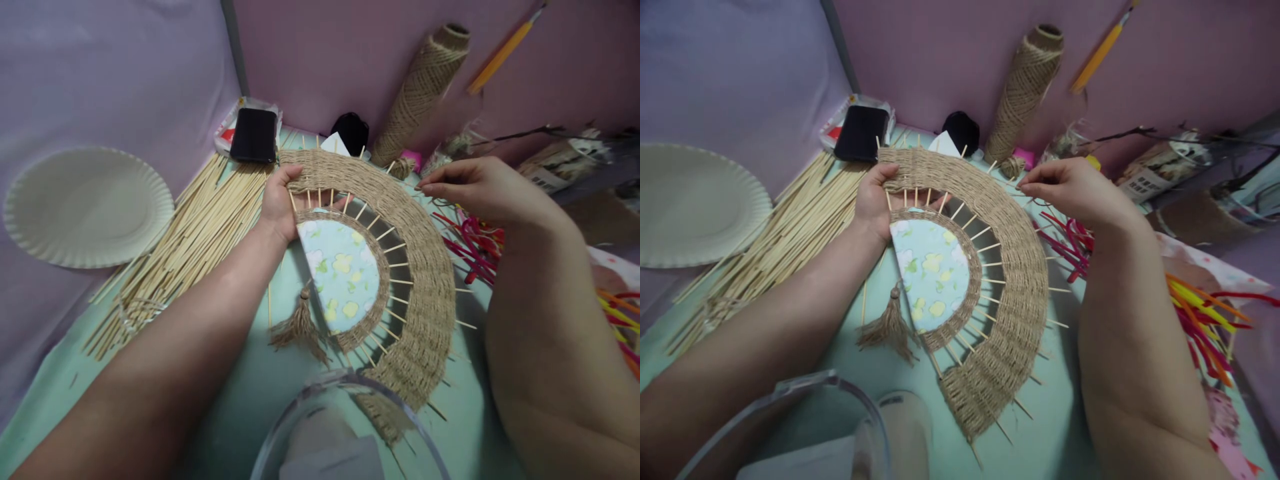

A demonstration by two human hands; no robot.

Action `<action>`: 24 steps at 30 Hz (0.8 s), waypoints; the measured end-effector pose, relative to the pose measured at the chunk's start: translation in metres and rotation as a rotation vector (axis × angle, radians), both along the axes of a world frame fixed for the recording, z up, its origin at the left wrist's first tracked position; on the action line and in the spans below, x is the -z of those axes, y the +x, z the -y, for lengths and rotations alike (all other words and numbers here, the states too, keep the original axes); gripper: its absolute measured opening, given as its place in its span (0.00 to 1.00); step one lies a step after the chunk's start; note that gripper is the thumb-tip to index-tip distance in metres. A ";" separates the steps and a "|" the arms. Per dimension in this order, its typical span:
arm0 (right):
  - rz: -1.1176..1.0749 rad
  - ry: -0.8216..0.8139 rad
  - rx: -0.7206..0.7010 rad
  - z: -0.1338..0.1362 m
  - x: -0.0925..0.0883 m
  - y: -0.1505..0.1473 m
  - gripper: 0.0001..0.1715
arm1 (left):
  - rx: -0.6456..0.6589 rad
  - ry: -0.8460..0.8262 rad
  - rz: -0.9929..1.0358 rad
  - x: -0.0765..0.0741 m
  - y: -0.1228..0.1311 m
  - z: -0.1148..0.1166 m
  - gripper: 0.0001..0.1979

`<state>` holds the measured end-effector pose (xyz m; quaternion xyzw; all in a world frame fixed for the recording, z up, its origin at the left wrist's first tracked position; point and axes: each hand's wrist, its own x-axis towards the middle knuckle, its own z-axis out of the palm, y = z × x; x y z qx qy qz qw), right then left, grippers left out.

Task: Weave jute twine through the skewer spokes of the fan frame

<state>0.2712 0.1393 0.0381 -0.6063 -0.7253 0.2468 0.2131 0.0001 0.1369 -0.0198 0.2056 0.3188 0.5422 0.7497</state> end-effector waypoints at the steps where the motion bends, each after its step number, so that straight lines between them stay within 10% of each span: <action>1: -0.011 -0.004 0.008 0.000 0.001 0.001 0.09 | -0.015 0.002 -0.008 0.001 0.000 0.000 0.21; 12: -0.428 -0.180 0.138 -0.003 0.011 0.014 0.07 | -0.116 -0.005 -0.061 0.008 -0.002 -0.005 0.20; 24: 0.020 -0.085 -0.002 0.005 -0.010 0.036 0.06 | -0.098 -0.016 0.011 0.005 -0.002 -0.004 0.21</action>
